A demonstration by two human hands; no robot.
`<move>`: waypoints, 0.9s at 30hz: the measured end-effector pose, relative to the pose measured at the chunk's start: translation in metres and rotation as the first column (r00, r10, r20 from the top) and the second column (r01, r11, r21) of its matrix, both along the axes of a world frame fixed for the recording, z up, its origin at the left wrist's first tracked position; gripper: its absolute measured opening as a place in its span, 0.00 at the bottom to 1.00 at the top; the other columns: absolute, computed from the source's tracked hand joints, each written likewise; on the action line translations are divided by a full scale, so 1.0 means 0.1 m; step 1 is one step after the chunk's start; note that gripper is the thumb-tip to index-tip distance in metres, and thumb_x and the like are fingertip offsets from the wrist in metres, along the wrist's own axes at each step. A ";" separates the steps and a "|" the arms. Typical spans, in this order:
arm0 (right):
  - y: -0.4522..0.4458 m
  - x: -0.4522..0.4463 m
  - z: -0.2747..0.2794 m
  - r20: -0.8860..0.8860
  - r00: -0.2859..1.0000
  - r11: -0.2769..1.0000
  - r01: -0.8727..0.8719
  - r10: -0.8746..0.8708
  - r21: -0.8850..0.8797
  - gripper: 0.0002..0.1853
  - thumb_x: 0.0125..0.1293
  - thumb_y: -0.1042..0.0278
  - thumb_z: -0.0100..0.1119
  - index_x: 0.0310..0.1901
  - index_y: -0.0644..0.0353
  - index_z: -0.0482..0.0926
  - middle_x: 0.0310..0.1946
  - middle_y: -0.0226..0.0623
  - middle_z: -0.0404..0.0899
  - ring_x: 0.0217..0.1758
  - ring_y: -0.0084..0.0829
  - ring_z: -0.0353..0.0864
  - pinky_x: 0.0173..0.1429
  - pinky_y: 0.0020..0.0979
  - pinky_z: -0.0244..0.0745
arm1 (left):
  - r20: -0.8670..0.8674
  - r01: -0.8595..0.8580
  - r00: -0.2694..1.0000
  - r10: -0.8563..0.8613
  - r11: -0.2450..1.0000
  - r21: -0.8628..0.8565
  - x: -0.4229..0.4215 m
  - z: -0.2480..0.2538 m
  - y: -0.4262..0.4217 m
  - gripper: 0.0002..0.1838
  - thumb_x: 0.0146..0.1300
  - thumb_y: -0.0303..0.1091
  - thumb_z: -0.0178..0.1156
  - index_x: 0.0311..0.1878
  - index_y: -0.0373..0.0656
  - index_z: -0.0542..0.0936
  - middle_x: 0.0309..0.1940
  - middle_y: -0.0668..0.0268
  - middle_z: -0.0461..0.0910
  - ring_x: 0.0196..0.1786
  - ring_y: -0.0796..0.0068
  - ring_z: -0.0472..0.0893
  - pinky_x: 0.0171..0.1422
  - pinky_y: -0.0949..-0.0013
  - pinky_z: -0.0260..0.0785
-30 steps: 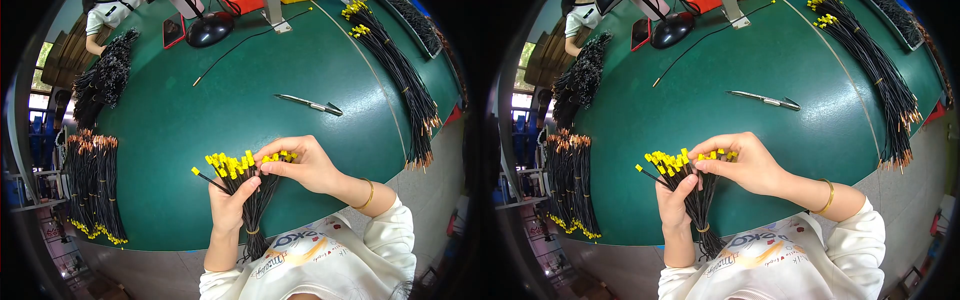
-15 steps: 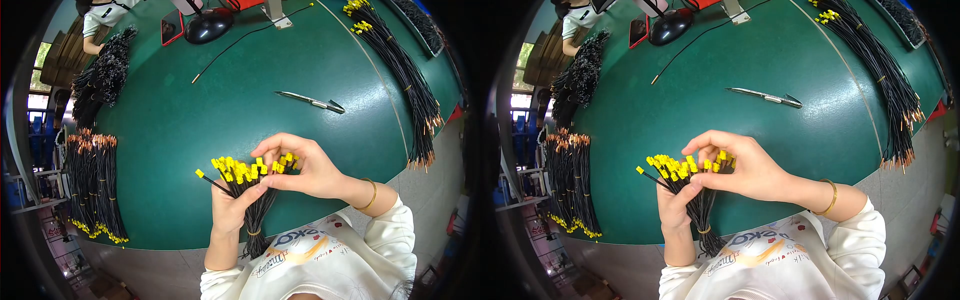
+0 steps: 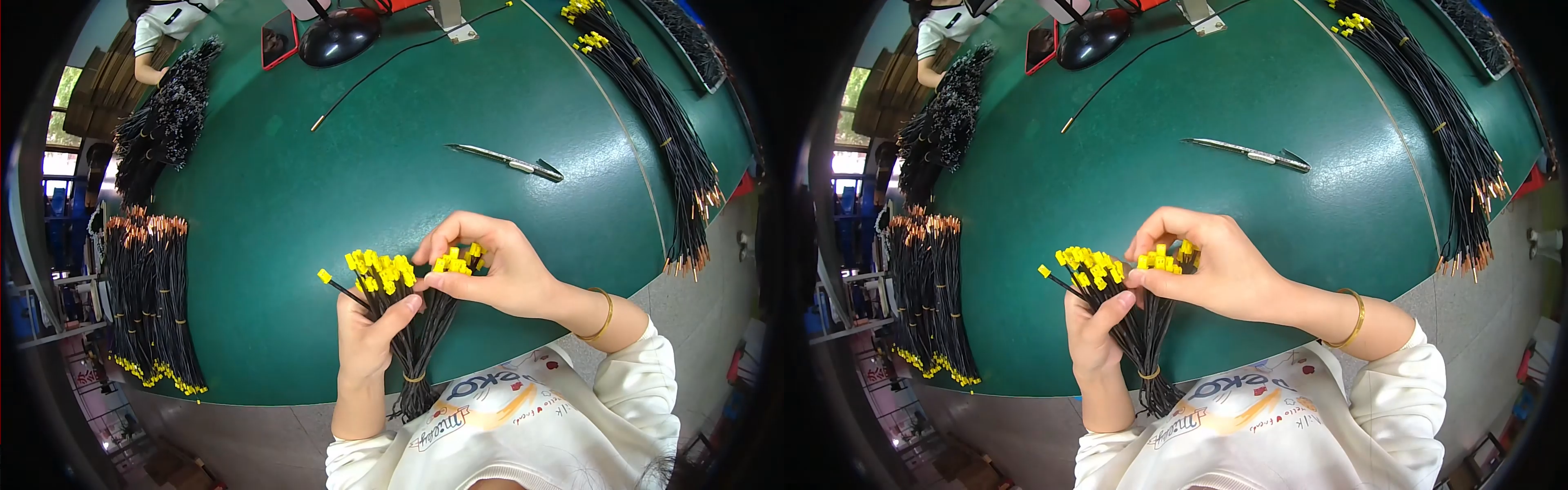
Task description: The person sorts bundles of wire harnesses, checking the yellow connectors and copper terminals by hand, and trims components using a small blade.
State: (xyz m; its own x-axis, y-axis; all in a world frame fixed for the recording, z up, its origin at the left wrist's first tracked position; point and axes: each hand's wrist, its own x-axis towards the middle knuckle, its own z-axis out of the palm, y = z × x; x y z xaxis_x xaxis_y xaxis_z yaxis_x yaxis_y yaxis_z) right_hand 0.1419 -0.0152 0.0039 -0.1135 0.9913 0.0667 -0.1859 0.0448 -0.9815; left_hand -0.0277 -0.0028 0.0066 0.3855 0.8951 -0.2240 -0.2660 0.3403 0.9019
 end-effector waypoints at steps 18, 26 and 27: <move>0.02 0.05 0.02 0.203 0.976 0.996 -0.074 0.084 -0.058 0.09 0.46 0.74 0.63 0.31 0.65 0.77 0.26 0.32 0.74 0.30 0.22 0.72 0.36 0.22 0.66 | -0.175 0.042 0.984 -0.023 0.993 0.106 0.01 0.04 0.00 0.10 0.45 0.17 0.61 0.34 0.33 0.75 0.30 0.66 0.77 0.33 0.82 0.75 0.40 0.78 0.67; 0.04 0.04 0.01 0.185 0.981 0.998 -0.065 0.065 -0.005 0.08 0.47 0.74 0.63 0.31 0.64 0.76 0.28 0.32 0.75 0.32 0.22 0.72 0.39 0.22 0.67 | -0.101 0.004 0.995 0.001 0.999 0.049 -0.01 -0.01 -0.01 0.08 0.46 0.18 0.60 0.33 0.33 0.75 0.28 0.65 0.77 0.30 0.81 0.75 0.36 0.79 0.66; 0.03 0.03 0.01 0.197 0.979 0.998 -0.056 0.054 0.006 0.09 0.47 0.74 0.63 0.32 0.64 0.76 0.28 0.32 0.75 0.32 0.22 0.72 0.39 0.22 0.67 | -0.085 0.006 0.996 -0.002 0.999 0.050 0.00 -0.01 -0.01 0.07 0.47 0.18 0.60 0.32 0.33 0.75 0.28 0.65 0.77 0.29 0.81 0.75 0.36 0.79 0.66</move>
